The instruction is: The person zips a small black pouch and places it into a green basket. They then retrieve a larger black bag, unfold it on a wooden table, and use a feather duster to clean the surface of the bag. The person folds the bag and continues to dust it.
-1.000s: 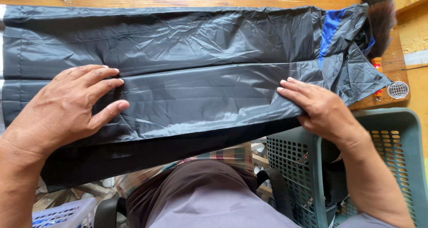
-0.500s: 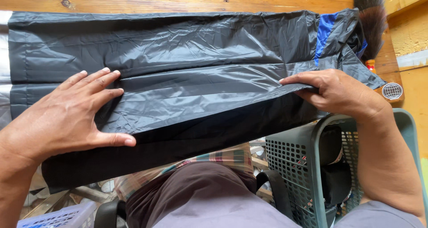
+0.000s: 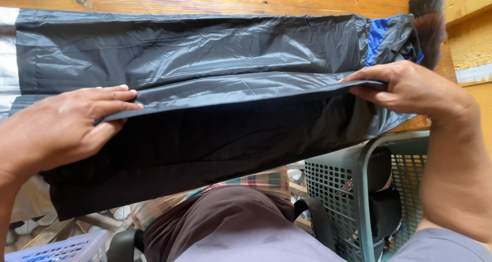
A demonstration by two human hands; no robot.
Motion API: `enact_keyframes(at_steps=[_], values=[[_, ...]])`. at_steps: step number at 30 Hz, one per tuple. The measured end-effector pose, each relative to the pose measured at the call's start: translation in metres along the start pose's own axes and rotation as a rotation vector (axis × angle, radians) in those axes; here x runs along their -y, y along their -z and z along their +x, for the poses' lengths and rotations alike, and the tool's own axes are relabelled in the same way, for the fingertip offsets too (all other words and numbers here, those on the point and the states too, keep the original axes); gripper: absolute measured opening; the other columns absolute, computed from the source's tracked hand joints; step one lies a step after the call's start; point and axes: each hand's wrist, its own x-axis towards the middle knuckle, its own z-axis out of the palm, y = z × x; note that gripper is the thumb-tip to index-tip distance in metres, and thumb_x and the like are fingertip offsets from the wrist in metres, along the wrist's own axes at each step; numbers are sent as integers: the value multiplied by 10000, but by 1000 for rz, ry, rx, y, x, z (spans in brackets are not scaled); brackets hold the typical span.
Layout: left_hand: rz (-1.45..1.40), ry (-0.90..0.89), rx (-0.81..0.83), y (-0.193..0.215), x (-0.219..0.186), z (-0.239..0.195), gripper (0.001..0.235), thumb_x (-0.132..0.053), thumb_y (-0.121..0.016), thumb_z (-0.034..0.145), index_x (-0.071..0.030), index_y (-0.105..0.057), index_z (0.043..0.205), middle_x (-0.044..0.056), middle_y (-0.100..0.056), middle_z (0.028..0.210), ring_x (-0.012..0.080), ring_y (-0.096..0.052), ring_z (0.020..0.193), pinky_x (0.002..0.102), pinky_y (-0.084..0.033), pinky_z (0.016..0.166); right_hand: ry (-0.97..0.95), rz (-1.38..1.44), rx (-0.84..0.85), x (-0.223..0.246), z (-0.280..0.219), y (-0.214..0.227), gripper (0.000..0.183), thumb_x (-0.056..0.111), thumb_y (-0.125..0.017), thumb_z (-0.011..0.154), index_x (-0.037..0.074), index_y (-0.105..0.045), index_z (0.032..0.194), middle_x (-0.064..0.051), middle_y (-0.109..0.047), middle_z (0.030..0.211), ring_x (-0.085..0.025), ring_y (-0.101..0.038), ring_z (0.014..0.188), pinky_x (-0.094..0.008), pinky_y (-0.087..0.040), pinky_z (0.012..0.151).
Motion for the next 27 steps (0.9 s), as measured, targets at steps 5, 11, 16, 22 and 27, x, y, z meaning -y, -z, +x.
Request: enact_keyframes(at_steps=[5, 11, 16, 22, 27], values=[[-34, 434, 273, 34, -21, 15, 530, -425, -459, 914, -481, -548, 1434, -271, -487, 1554, 122, -456, 1472, 345, -343, 1233, -170, -7, 13, -8, -4, 12, 302, 245, -723, 900, 308, -771, 1192, 92, -814, 1090, -99, -725, 961, -270, -501, 893], [-12, 533, 328, 40, -23, 20, 535, -485, -432, 934, -526, -511, 1462, -138, -551, 1525, 235, -512, 1443, 386, -427, 1173, -226, -5, -45, -67, -5, 1, 293, 290, -759, 894, 239, -796, 1180, -3, -821, 1000, -139, -708, 901, -307, -505, 858], [-61, 577, 289, 40, -16, 20, 499, -575, -449, 924, -597, -563, 1409, -300, -569, 1487, 112, -539, 1423, 336, -474, 1105, 122, 470, -216, -80, -7, -9, 137, 38, -659, 973, -7, -704, 1095, -107, -738, 1225, -160, -647, 1170, -302, -498, 1103], [176, 580, 204, 23, 16, 9, 413, -583, -566, 902, -659, -662, 1297, 6, -841, 646, 186, -727, 573, 288, -452, 615, -31, 619, -450, -136, 17, -58, 64, 125, -692, 1093, 80, -689, 1139, 78, -622, 1015, -30, -526, 950, -203, -464, 831], [-347, 442, -121, 7, 57, -18, 228, -289, -730, 936, -130, -875, 1012, 131, -784, 640, 199, -581, 534, 310, -374, 523, -28, 600, -492, -127, 36, -63, 137, 187, -645, 1131, 61, -599, 1104, 27, -571, 982, -101, -524, 935, -262, -456, 790]])
